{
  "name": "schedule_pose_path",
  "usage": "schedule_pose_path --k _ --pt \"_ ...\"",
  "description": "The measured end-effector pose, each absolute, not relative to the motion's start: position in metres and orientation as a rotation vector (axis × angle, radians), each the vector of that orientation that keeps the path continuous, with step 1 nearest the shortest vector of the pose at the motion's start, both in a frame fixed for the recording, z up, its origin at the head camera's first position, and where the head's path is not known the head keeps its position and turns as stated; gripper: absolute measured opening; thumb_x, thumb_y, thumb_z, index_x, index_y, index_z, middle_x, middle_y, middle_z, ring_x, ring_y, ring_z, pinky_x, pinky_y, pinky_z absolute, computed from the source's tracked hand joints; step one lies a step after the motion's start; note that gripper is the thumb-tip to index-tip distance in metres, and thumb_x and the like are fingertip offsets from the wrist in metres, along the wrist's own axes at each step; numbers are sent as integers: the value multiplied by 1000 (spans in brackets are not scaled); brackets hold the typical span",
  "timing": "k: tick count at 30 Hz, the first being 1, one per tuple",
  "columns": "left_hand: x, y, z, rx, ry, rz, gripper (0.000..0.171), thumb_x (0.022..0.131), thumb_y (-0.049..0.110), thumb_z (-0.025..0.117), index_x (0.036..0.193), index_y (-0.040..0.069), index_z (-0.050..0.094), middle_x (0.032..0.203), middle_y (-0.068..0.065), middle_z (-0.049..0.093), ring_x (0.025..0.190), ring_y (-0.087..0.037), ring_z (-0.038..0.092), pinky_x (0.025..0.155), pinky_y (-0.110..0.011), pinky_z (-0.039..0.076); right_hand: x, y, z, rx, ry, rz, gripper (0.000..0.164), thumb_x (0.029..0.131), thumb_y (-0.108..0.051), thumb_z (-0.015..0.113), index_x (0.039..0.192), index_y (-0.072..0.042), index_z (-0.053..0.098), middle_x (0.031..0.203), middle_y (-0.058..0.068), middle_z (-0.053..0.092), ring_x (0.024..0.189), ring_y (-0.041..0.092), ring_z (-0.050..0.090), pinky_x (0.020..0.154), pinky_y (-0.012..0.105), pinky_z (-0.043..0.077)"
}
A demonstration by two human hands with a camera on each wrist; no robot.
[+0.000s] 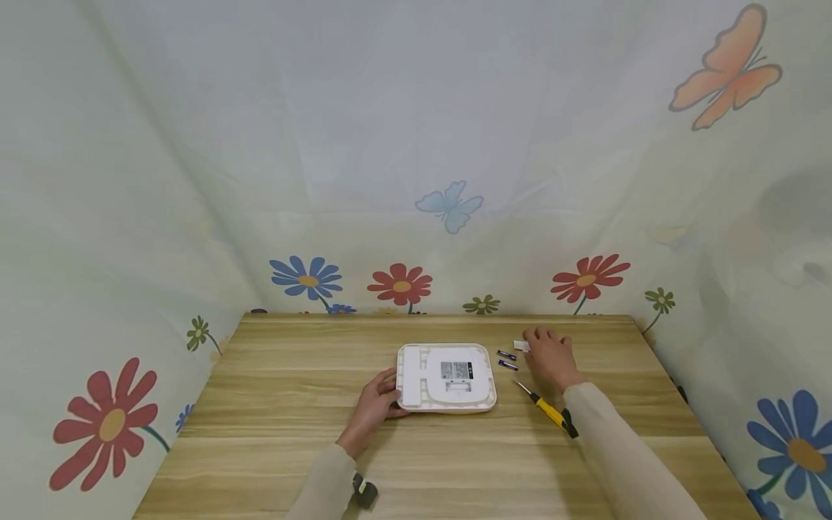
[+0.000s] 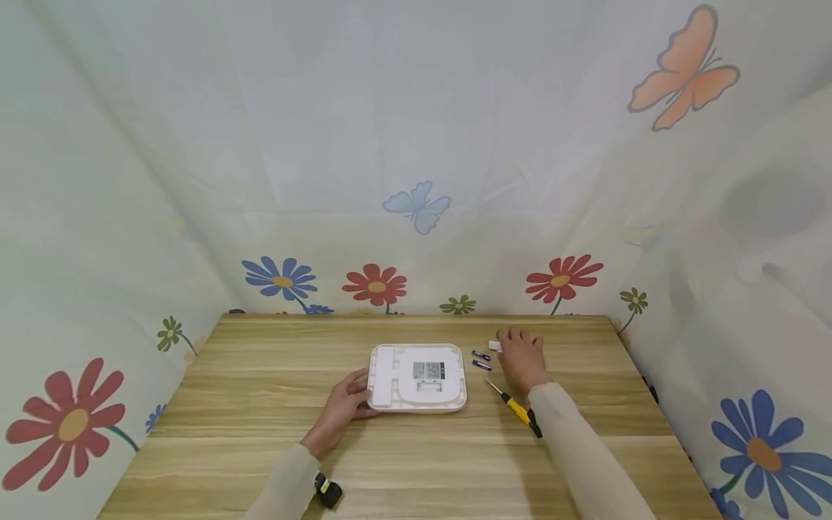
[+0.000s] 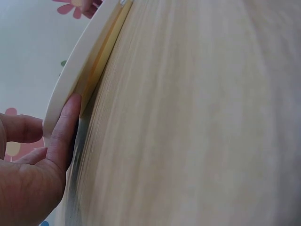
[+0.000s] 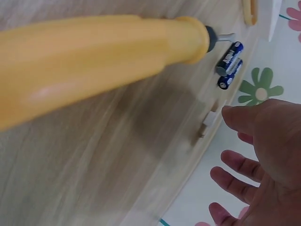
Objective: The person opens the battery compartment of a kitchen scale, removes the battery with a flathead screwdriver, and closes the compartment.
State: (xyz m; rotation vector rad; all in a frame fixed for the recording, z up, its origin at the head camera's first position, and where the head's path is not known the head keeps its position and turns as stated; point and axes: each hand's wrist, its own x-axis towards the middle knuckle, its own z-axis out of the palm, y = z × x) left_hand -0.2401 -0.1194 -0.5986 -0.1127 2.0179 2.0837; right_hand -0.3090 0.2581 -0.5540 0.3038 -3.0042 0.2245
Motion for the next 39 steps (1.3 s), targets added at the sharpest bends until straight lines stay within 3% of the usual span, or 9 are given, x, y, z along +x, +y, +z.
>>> schedule_pose_path --k 17,29,39 --pt "-240 -119 -598 -114 2014 2094 55 98 1 48 151 2 32 134 -31 48 95 -21 64 77 -41 64 -320 259 -565 338 -3066 47 30 97 -26 62 121 -10 57 111 15 57 109 39 52 89 66 43" --pt "-242 -117 -600 -120 2018 2096 54 97 0 48 150 3 34 132 -31 50 92 -21 65 76 -39 64 -320 260 -571 385 -3006 19 20 95 -19 63 112 -10 58 106 13 58 106 37 54 88 63 45" --pt "-239 -118 -596 -126 2031 2082 55 98 1 48 151 3 33 134 -31 50 93 -22 65 78 -40 64 -315 260 -566 398 -2990 27 18 98 -20 59 114 -10 60 109 13 62 107 37 55 90 64 45"
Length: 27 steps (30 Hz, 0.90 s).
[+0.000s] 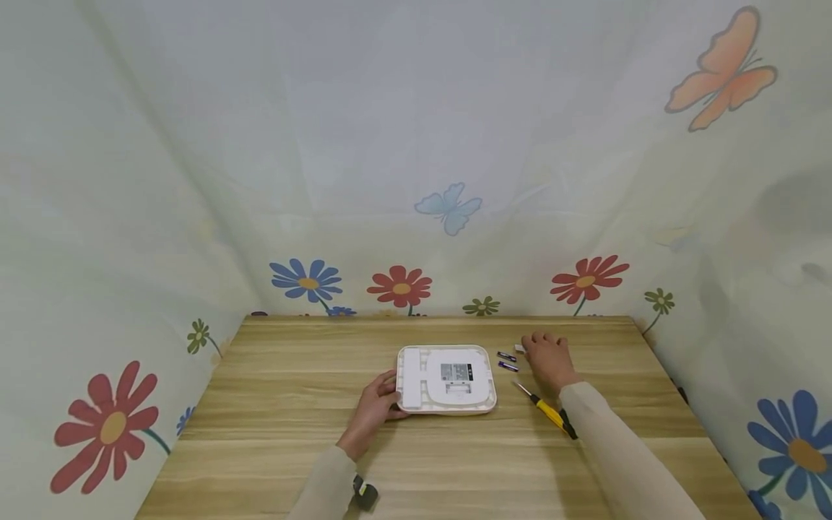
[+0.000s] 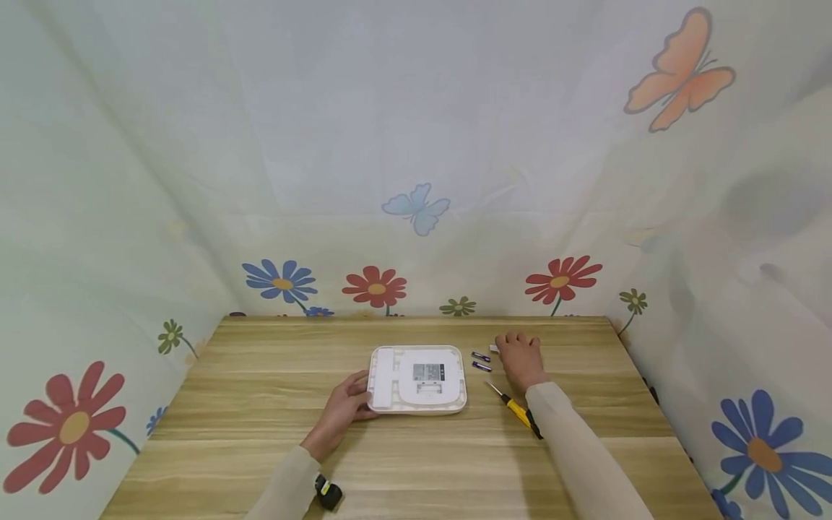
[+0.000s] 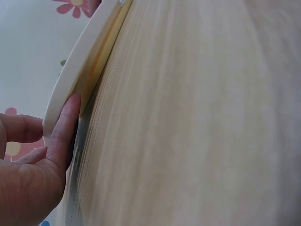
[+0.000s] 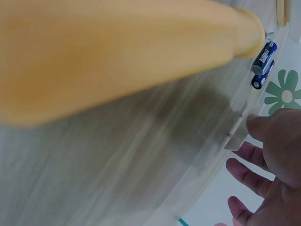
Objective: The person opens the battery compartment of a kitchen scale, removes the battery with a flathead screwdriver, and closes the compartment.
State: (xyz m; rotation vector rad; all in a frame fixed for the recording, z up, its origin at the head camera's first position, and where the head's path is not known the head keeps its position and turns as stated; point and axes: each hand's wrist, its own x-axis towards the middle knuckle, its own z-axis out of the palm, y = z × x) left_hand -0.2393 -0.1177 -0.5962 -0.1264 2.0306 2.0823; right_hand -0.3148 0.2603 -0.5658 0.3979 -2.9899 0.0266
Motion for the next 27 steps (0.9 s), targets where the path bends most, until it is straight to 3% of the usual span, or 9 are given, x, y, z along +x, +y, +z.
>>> schedule_pose_path --k 8,17,27 --pt "-236 -118 -592 -101 2039 2072 54 98 1 46 151 1 32 136 -32 48 97 -23 65 81 -44 63 -312 267 -567 428 -2910 62 13 99 -18 57 109 -10 60 103 12 63 101 36 58 91 64 44" --pt "-239 -118 -600 -117 2027 2083 54 97 2 48 150 4 35 136 -30 49 95 -22 66 76 -38 64 -304 271 -564 437 -2820 78 10 102 -13 49 101 -10 58 98 12 63 97 36 59 87 63 45" --pt "-238 -119 -599 -100 2030 2085 55 98 2 48 151 3 33 137 -31 48 96 -22 65 78 -42 63 -292 266 -546 422 -2792 114 7 102 -16 52 99 -13 58 95 8 60 94 31 58 88 59 45"
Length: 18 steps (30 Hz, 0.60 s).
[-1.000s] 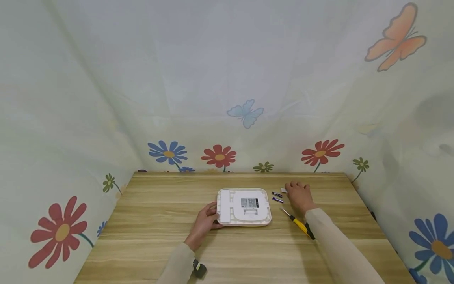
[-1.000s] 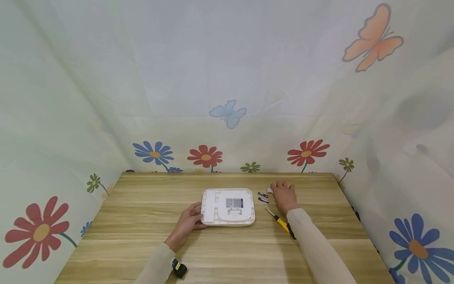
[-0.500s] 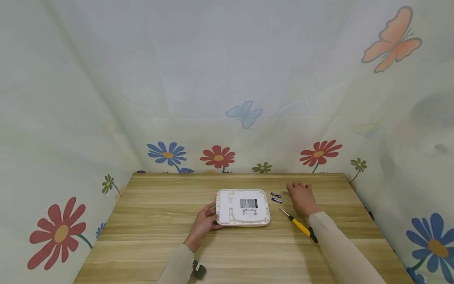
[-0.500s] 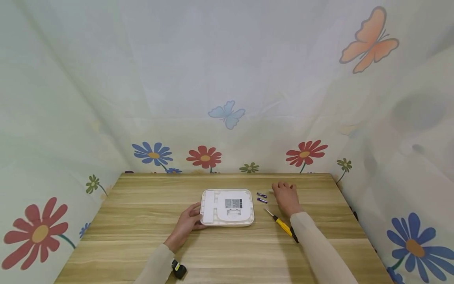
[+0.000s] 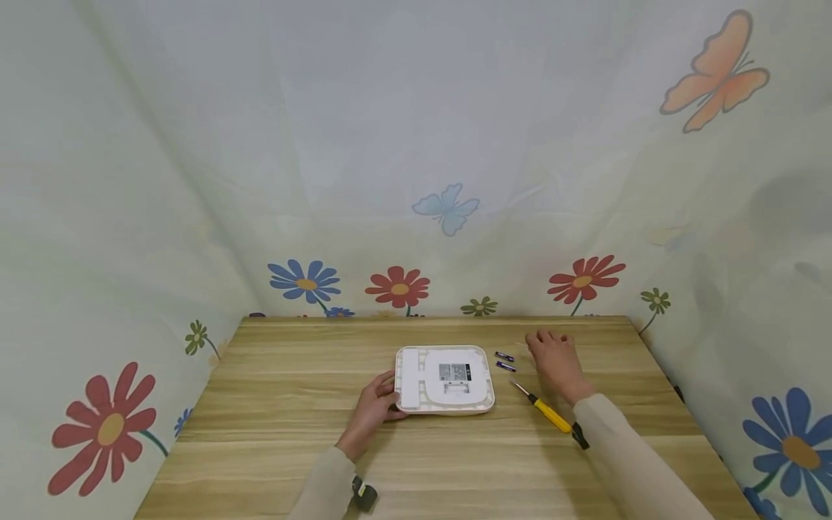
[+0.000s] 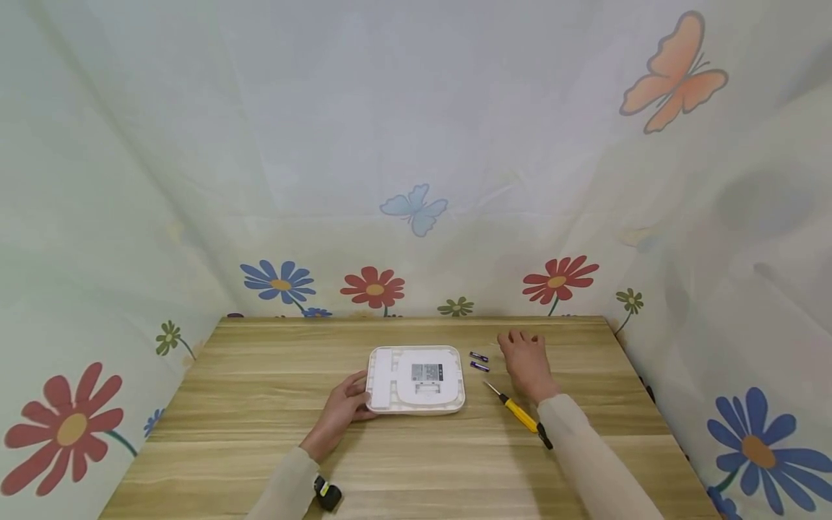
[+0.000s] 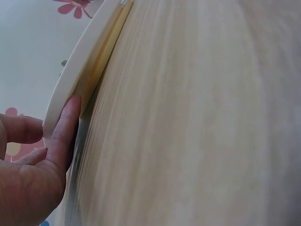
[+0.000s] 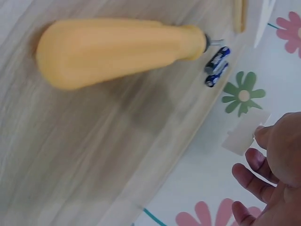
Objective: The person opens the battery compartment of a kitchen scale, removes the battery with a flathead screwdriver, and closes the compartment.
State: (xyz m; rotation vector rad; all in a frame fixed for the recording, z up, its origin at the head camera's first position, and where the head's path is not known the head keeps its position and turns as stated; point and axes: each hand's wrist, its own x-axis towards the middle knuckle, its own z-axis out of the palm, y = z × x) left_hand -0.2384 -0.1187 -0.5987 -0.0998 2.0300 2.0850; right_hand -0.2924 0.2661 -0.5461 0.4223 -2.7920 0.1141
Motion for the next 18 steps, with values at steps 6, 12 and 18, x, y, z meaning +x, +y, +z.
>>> schedule_pose_path --k 6,12,18 --pt "-238 -119 -600 -97 2026 2091 55 98 3 48 151 3 32 138 -31 47 98 -24 65 79 -44 63 -286 260 -539 435 -2769 146 9 102 -16 50 100 -15 58 97 9 61 96 31 59 89 60 45" --pt "-239 -119 -600 -94 2019 2094 56 98 3 48 152 4 31 140 -31 45 99 -23 64 79 -43 63 -278 253 -531 454 -2761 172 7 101 -17 52 103 -15 58 97 7 60 96 30 58 91 60 44" --pt "-238 -119 -600 -83 2022 2095 56 98 3 48 152 3 31 140 -32 45 98 -23 65 79 -43 63 -269 243 -521 486 -2730 194 7 100 -16 54 103 -14 61 97 6 60 97 28 56 90 58 44"
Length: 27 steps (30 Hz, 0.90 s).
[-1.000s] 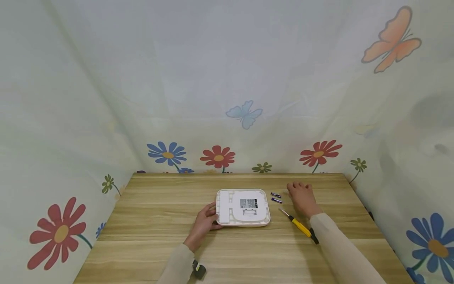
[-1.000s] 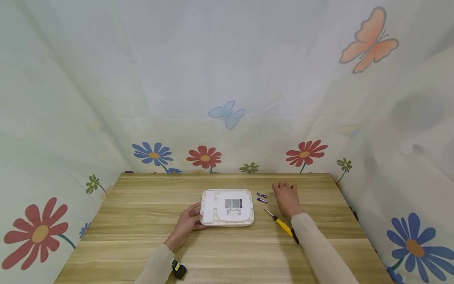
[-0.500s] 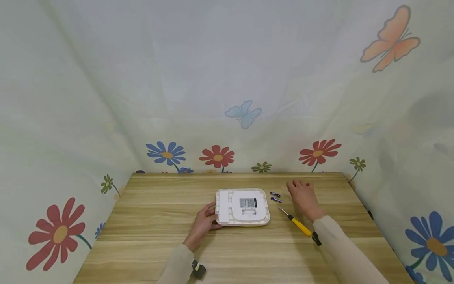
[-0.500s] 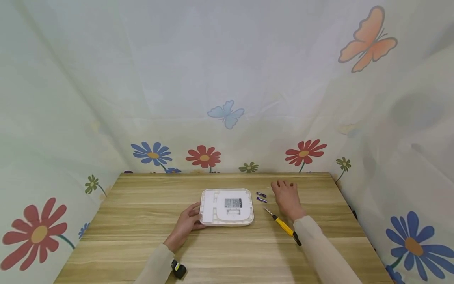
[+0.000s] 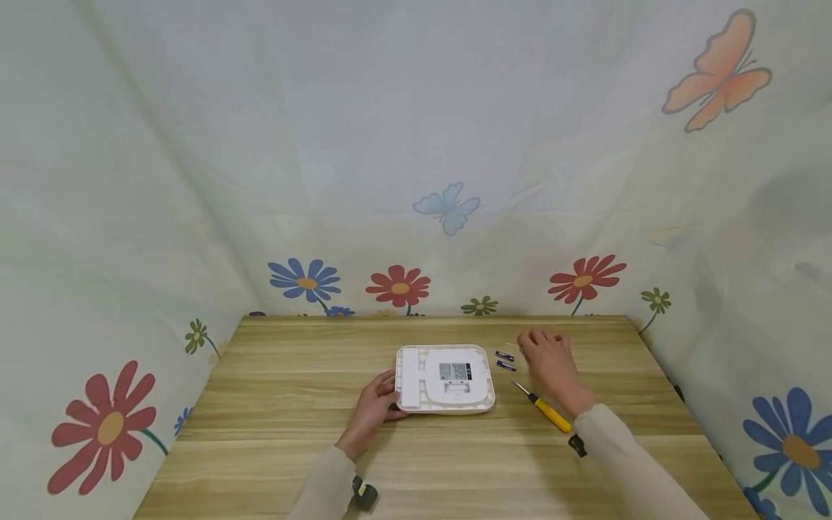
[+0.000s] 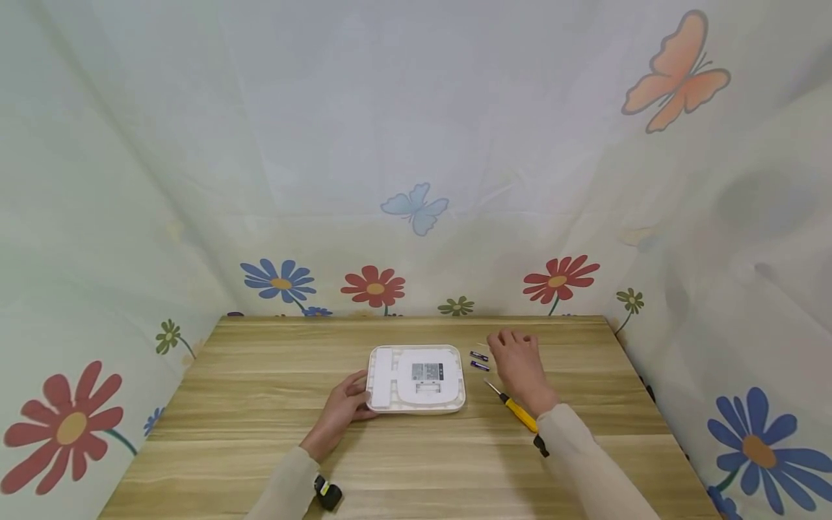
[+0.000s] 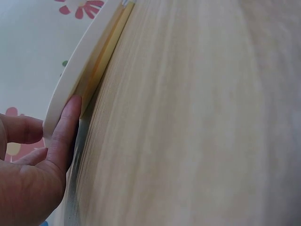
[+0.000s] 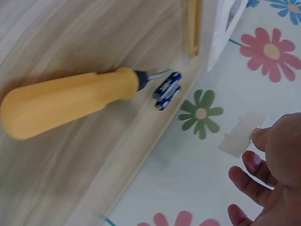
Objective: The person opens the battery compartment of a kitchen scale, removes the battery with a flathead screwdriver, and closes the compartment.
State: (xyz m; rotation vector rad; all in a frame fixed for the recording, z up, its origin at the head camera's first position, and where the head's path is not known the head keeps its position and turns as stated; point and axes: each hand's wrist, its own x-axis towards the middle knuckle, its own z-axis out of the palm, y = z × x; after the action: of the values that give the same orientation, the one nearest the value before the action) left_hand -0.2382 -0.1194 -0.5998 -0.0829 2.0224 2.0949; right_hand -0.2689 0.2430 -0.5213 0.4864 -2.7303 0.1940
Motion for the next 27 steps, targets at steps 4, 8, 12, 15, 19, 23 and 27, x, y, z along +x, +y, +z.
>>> schedule_pose_path --k 4,8,12,15,19,23,27 --pt "-238 -118 -599 -98 2025 2093 56 98 3 48 151 4 33 139 -31 47 97 -22 65 78 -41 63 -262 236 -515 502 -2718 199 8 100 -17 54 104 -16 61 98 5 61 97 26 56 90 55 44" --pt "-239 -118 -600 -110 2026 2092 55 97 2 48 150 5 34 139 -30 48 96 -22 65 77 -39 64 -258 230 -512 510 -2703 162 9 100 -18 56 105 -15 63 98 5 62 97 26 56 89 54 44" --pt "-239 -119 -601 -116 2021 2094 56 96 1 48 150 5 35 138 -29 48 96 -22 65 77 -39 64 -256 224 -511 518 -2672 150 10 97 -16 61 106 -14 65 99 6 64 98 28 58 89 54 45" --pt "-239 -119 -600 -127 2010 2099 56 96 2 49 150 6 35 137 -28 48 96 -22 65 77 -38 64 -253 220 -511 522 -2655 132 10 96 -16 62 105 -15 65 99 6 65 99 28 59 89 54 46" --pt "-239 -119 -600 -125 2008 2099 56 97 2 48 151 6 35 138 -28 48 96 -22 65 78 -38 64 -250 213 -513 536 -2649 118 9 95 -16 64 104 -16 64 99 5 64 99 28 59 89 53 46" --pt "-240 -118 -599 -118 2015 2091 55 98 2 47 151 6 34 139 -29 47 97 -21 65 78 -39 63 -245 206 -515 566 -2643 149 8 95 -16 64 103 -16 63 99 5 63 99 28 59 89 53 44" --pt "-239 -118 -598 -121 2015 2088 55 98 2 47 151 6 34 139 -29 46 97 -21 65 78 -39 64 -240 198 -519 608 -2637 143 5 97 -17 60 102 -16 62 99 3 61 98 26 57 88 51 43"
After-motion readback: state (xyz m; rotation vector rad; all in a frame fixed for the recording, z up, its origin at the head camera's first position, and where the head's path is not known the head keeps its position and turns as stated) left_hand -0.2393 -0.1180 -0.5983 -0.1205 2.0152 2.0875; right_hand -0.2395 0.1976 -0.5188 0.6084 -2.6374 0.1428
